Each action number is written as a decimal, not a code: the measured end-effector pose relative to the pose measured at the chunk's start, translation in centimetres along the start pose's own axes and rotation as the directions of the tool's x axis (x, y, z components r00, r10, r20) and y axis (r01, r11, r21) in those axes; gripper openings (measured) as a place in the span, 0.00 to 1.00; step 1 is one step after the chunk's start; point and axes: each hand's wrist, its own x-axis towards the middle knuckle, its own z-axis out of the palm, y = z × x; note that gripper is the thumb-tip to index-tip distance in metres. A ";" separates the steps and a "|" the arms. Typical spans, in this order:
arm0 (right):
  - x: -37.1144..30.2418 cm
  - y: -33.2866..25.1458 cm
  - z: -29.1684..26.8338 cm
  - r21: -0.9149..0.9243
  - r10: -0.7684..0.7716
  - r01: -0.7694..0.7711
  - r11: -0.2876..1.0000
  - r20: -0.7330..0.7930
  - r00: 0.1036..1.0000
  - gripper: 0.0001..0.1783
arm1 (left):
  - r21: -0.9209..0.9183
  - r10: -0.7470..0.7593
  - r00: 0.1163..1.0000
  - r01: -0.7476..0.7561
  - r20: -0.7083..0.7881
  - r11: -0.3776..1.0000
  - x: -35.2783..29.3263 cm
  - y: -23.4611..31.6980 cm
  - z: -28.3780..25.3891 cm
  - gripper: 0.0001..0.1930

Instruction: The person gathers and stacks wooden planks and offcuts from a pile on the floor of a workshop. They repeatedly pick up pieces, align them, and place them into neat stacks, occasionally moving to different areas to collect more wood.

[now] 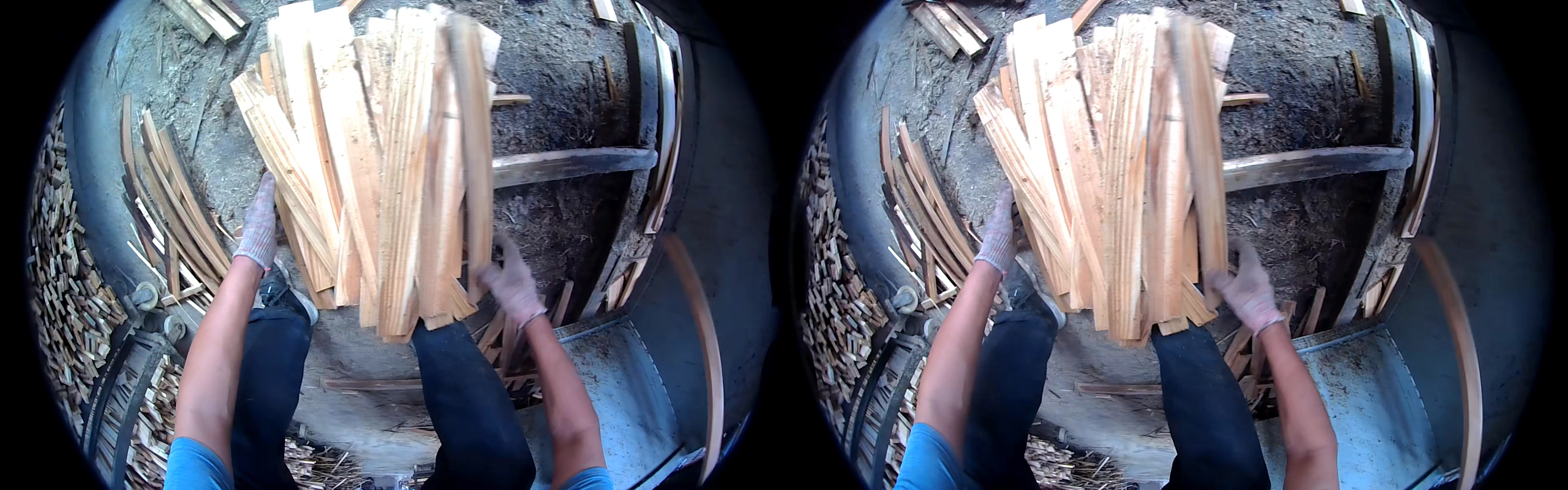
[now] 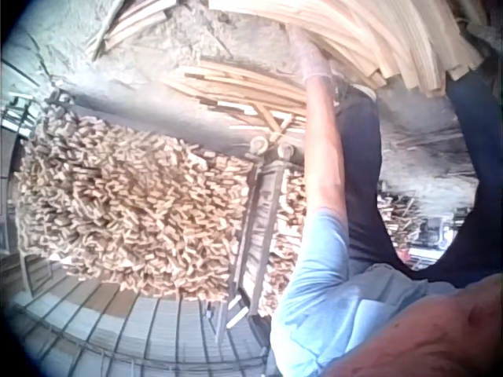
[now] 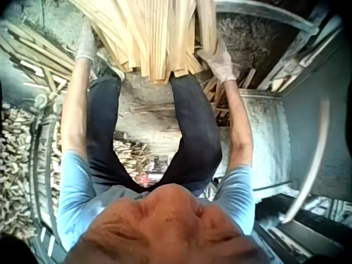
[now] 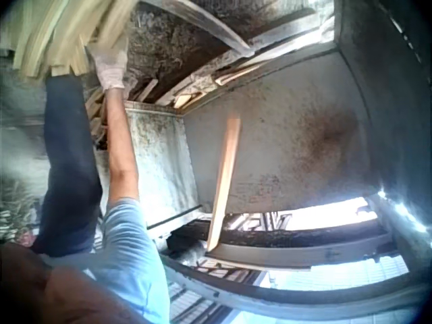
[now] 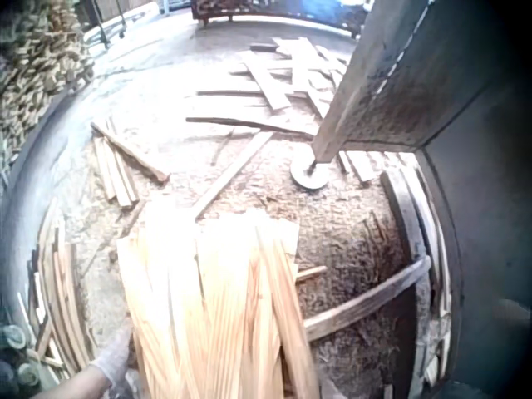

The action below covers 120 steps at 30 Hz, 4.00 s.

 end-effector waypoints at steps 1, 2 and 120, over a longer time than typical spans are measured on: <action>2.1 0.7 0.0 0.070 0.018 -0.019 0.997 0.010 1.000 0.29 | 0.026 0.016 0.999 -0.015 -0.032 1.000 0.6 -0.2 -0.3 0.41; 4.0 1.1 -0.4 0.410 0.036 -0.050 0.911 0.043 0.998 0.33 | 0.052 0.053 0.999 -0.053 -0.004 0.997 -0.1 0.7 1.3 0.46; -15.7 -90.3 -22.6 0.773 -0.460 0.106 0.626 0.257 0.850 0.47 | -0.671 0.629 0.654 -0.242 0.421 0.701 -31.6 59.8 -31.8 0.26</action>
